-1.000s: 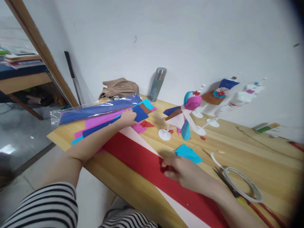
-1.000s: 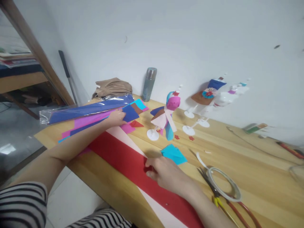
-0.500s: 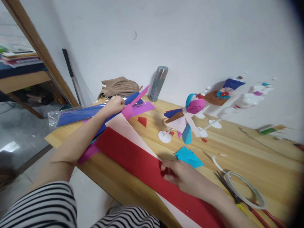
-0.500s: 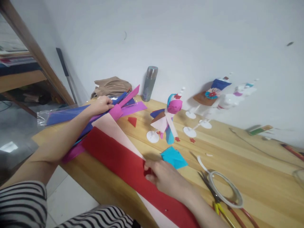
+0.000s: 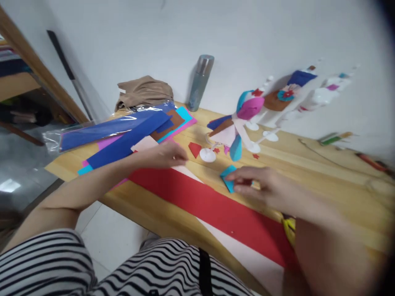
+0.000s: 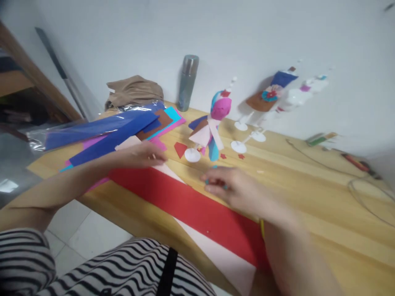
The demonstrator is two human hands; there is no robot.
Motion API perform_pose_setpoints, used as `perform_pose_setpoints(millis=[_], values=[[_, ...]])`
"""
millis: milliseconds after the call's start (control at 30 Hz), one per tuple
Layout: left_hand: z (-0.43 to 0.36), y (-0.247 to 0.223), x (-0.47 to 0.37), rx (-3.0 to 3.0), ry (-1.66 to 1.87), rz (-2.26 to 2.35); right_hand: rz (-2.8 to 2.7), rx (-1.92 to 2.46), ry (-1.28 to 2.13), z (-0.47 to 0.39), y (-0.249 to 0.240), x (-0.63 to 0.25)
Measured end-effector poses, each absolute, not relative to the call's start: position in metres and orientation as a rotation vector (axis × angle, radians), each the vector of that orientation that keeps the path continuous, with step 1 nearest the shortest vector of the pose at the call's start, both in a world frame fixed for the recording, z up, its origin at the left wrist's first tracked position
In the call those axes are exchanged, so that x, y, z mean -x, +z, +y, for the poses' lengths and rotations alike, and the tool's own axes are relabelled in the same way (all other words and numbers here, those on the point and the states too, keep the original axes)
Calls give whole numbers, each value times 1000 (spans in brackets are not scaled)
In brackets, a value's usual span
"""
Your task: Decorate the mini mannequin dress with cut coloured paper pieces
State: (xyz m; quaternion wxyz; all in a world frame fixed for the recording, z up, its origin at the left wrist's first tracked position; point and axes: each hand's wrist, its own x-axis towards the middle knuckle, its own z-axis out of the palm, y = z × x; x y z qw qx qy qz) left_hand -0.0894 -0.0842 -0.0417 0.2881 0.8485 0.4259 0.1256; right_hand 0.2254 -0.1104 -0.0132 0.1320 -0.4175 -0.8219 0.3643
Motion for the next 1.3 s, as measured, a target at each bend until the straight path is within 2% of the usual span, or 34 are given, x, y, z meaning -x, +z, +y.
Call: perform_pose_setpoints(millis=[67, 200, 400, 500, 700, 900, 1100, 1300], values=[[-105, -55, 63, -2432, 201, 942, -2381, 1242, 908, -111, 11, -240], [-124, -73, 31, -2728, -20, 911, -2435, 1411, 823, -112, 28, -264], [-121, -62, 20, -2754, -203, 1060, -2500, 1610, 975, -130, -20, -304], [-120, -58, 19, -2733, -286, 1035, -2330, 1803, 814, -149, -41, -330], [-120, -64, 15, -2792, -214, 927, -2152, 2021, 548, -183, -68, -369], [-122, -62, 7, -2757, -190, 951, -2014, 2240, 388, -201, -85, -368], [-122, -63, -1, -2697, -162, 909, -2052, 2129, 223, -212, -98, -365], [-112, -59, 8, -2780, -187, 687, -1869, 2196, 355, -199, -103, -383]])
